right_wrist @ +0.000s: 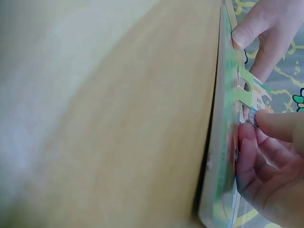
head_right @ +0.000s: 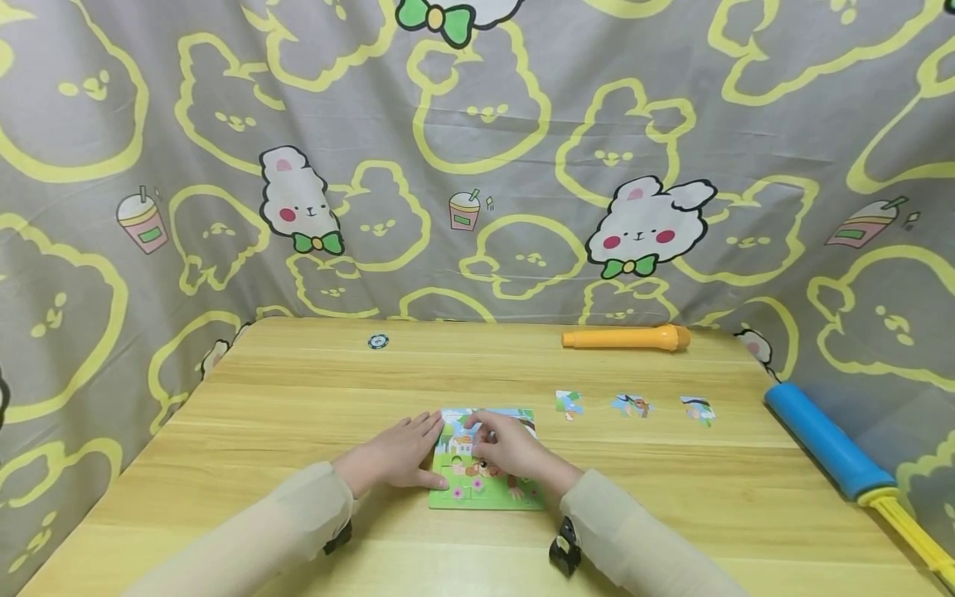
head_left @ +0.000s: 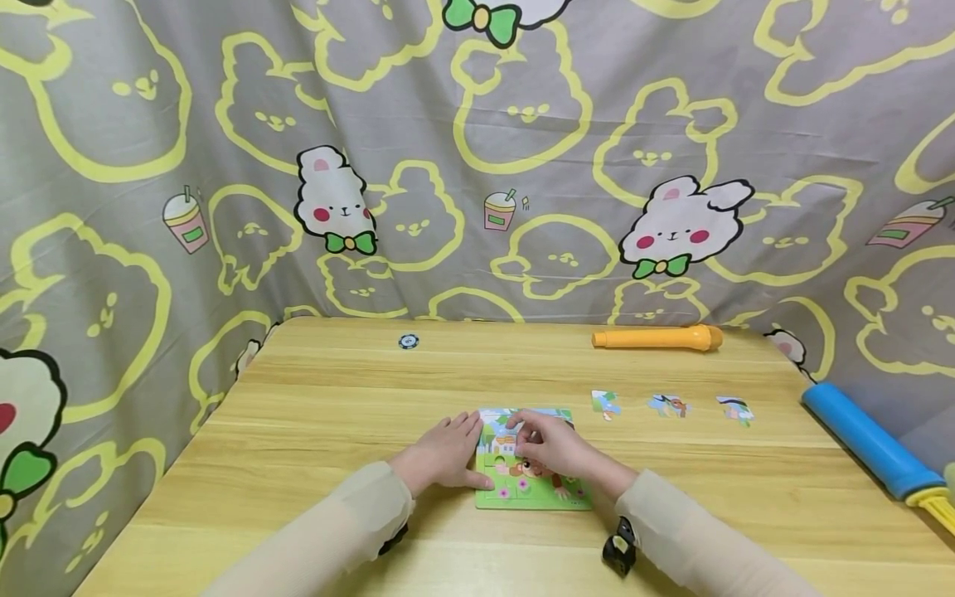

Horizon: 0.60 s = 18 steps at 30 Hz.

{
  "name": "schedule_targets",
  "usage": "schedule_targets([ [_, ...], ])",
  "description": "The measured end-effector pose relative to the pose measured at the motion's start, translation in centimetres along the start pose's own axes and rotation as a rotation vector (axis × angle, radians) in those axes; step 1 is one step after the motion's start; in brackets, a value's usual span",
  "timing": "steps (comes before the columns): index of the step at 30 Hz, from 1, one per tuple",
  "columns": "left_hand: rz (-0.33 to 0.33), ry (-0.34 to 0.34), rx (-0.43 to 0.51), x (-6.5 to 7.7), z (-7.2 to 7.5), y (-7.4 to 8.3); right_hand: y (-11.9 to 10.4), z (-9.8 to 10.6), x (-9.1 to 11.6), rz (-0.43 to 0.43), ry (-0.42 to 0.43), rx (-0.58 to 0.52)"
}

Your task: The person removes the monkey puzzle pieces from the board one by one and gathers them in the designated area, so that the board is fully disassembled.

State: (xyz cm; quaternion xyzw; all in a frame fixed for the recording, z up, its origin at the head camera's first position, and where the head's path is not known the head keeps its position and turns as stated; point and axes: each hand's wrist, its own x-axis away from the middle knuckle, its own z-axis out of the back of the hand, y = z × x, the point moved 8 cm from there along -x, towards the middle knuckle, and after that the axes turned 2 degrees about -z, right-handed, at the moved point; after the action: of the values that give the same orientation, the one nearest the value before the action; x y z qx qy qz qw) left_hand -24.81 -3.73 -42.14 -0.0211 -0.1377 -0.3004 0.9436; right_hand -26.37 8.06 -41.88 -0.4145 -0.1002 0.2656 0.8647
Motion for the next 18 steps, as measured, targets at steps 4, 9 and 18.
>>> schedule_targets([
  [4, 0.009, -0.004, 0.005, 0.0, 0.0, 0.0, 0.4, 0.1, 0.1, -0.061, 0.012, -0.057],
  [9, 0.014, -0.008, 0.013, 0.1, 0.1, 0.0, 1.0, 0.7, 0.4, -0.12, 0.02, -0.158],
  [18, 0.014, -0.011, 0.004, 0.1, 0.1, -0.1, 2.4, 5.2, 2.3, -0.148, 0.115, -0.197],
])
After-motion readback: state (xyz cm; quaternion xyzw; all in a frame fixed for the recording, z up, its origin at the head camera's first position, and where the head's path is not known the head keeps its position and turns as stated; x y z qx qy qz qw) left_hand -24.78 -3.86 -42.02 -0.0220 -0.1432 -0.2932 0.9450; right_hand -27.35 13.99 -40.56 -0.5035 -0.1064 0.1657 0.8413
